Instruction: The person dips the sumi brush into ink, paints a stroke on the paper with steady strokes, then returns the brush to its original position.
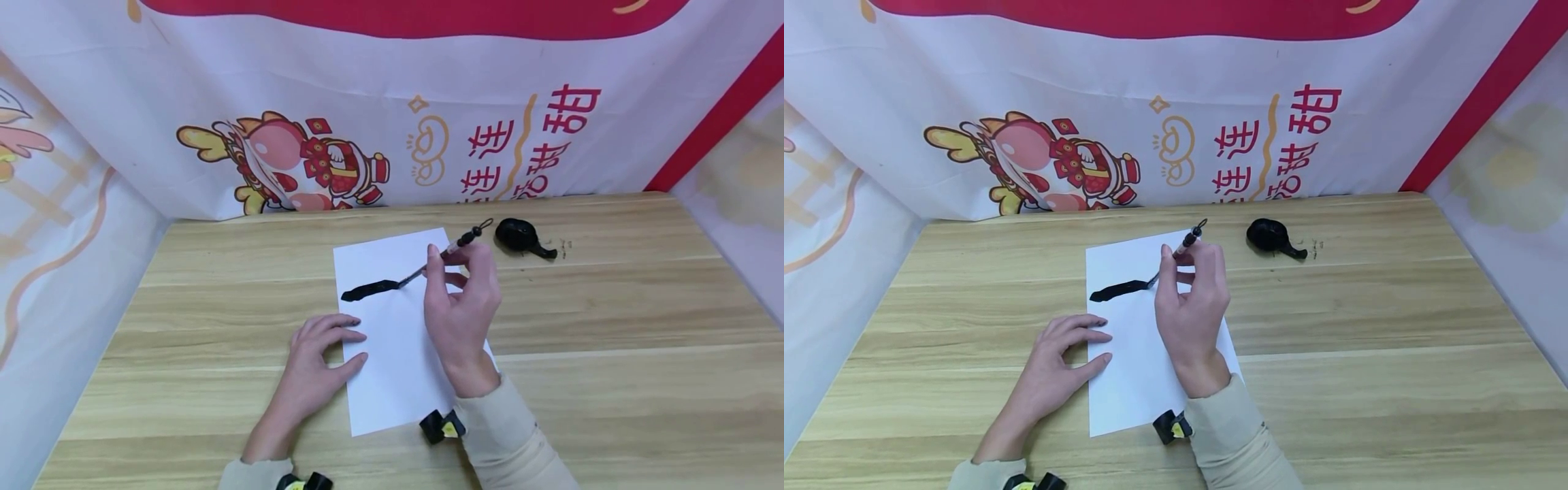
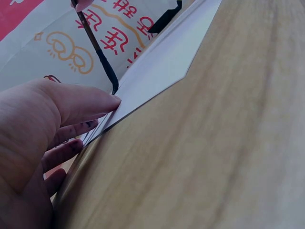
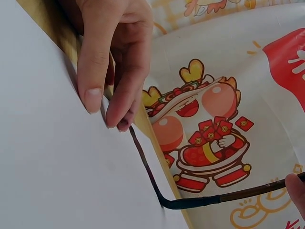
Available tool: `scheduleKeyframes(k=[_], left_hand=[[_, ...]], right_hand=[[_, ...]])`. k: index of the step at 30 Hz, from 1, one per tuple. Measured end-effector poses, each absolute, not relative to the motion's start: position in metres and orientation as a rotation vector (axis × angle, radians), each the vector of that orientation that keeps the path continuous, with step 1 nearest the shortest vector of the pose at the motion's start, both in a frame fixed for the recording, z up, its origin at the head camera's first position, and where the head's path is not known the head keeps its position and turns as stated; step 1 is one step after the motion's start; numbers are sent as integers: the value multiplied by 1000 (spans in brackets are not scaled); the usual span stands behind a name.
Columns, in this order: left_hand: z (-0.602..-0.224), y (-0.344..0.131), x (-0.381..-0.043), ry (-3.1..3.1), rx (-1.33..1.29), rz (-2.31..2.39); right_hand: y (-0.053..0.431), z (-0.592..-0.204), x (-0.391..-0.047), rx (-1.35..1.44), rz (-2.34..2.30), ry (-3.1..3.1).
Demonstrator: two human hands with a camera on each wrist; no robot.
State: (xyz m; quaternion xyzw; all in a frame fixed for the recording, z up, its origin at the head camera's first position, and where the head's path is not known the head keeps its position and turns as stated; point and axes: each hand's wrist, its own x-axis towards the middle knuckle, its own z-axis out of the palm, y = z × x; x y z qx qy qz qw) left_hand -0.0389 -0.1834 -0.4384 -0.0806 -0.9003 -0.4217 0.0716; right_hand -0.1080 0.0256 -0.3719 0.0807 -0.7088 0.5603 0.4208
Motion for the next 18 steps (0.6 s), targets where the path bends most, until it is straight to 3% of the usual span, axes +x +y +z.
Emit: scheduleKeyframes(k=[18], left_hand=[[-438, -183, -38, -2720, -233, -1260]], right_hand=[[32, -371, -109, 192, 1377, -1795]])
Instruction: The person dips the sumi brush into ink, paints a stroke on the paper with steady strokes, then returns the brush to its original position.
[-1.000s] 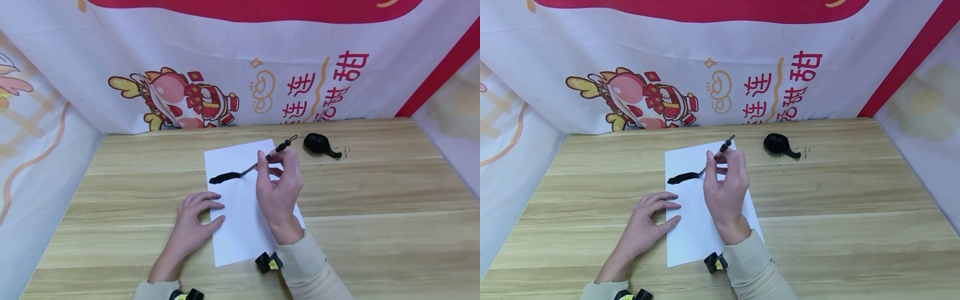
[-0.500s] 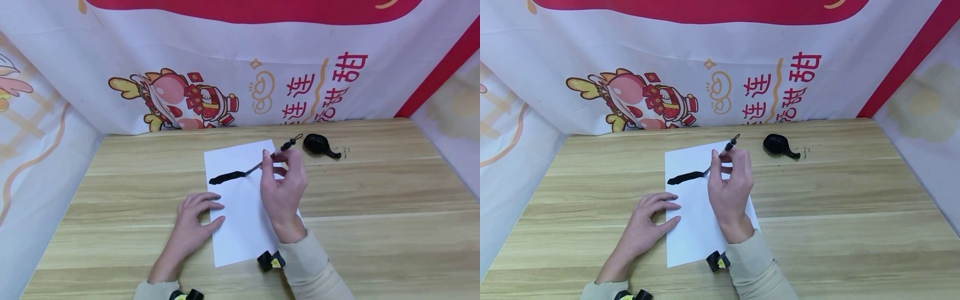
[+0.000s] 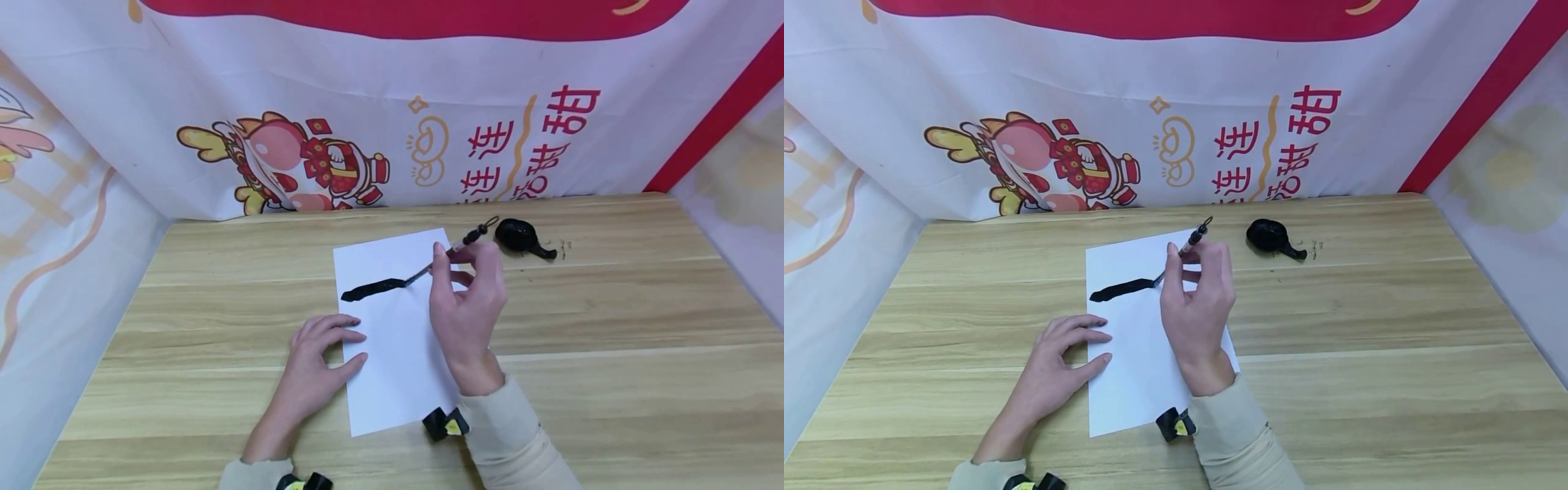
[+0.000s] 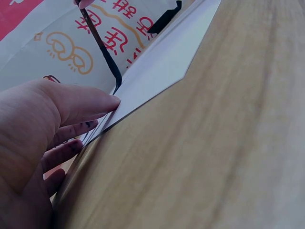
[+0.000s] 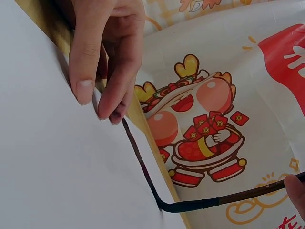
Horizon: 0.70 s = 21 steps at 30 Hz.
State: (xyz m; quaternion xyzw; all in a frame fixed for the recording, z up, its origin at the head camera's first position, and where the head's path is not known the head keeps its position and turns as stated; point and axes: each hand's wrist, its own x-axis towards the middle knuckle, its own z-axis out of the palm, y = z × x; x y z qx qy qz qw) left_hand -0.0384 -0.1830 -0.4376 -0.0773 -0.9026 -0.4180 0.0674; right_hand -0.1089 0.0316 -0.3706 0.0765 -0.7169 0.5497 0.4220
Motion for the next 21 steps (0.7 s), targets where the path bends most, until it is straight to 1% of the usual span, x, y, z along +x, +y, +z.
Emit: scheduleKeyframes(k=[21], left_hand=[[-438, -183, -39, -2722, -236, -1265]], right_hand=[[39, -371, -112, 154, 1355, -1791]])
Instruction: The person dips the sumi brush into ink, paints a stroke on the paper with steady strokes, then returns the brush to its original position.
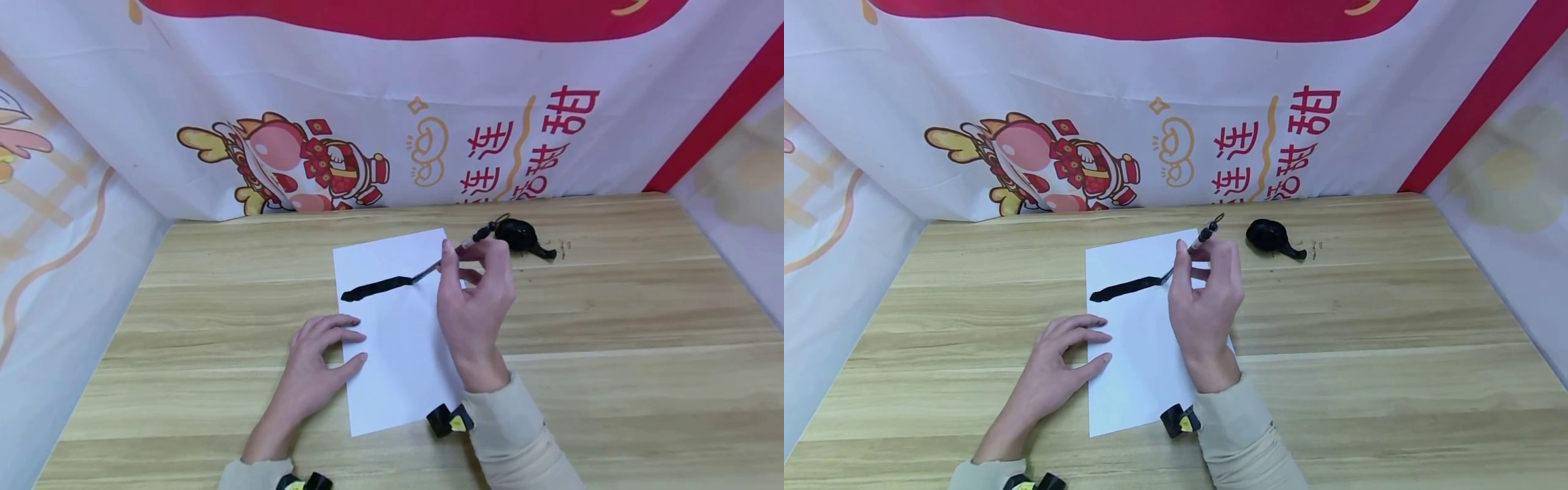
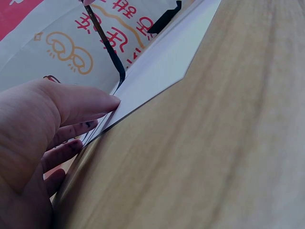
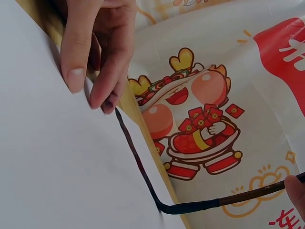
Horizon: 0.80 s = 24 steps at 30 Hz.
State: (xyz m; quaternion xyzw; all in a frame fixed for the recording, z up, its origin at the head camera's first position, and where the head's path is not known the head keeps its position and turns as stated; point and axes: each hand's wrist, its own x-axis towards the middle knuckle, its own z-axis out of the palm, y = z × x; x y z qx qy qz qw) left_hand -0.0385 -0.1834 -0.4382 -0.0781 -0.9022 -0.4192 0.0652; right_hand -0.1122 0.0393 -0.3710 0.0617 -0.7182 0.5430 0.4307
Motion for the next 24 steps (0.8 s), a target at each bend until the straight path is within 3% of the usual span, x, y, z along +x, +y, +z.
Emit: scheduleKeyframes(k=[24], left_hand=[[-438, -184, -38, -2730, -232, -1258]], right_hand=[[51, -369, -116, 64, 1348, -1794]])
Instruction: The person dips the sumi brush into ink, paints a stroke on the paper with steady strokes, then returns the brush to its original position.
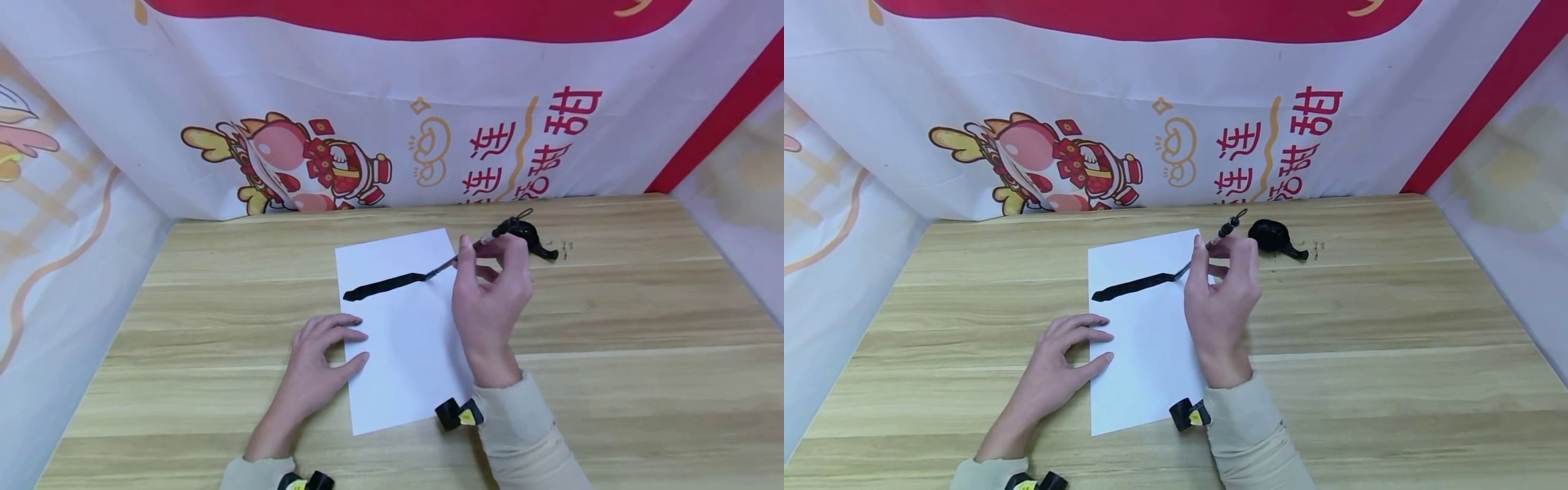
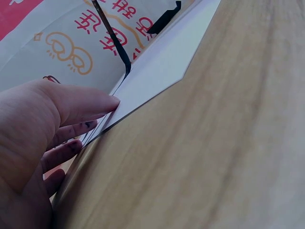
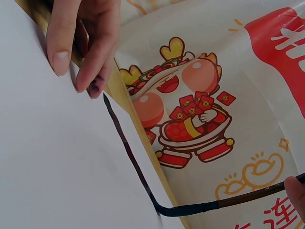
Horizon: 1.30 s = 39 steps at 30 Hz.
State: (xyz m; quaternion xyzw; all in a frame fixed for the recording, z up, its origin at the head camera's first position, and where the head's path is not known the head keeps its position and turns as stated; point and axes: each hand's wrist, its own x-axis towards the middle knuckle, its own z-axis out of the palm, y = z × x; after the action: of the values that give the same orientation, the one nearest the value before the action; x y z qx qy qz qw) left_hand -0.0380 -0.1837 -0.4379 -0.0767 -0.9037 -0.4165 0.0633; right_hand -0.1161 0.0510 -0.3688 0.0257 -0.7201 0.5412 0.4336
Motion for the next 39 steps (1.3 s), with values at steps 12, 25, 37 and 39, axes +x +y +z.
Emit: scheduleKeyframes(k=[12, 25, 37, 39], left_hand=[[-438, -183, -39, -2748, -221, -1249], [-438, -182, -39, -2736, -229, -1263], [-438, -183, -38, -2723, -239, -1258], [-439, -183, -38, -2717, -244, -1257]], right_hand=[[57, -370, -118, 32, 1347, -1769], [66, -370, -121, 5, 1334, -1771], [71, -367, -124, -26, 1365, -1732], [71, -367, -124, -27, 1366, -1730]])
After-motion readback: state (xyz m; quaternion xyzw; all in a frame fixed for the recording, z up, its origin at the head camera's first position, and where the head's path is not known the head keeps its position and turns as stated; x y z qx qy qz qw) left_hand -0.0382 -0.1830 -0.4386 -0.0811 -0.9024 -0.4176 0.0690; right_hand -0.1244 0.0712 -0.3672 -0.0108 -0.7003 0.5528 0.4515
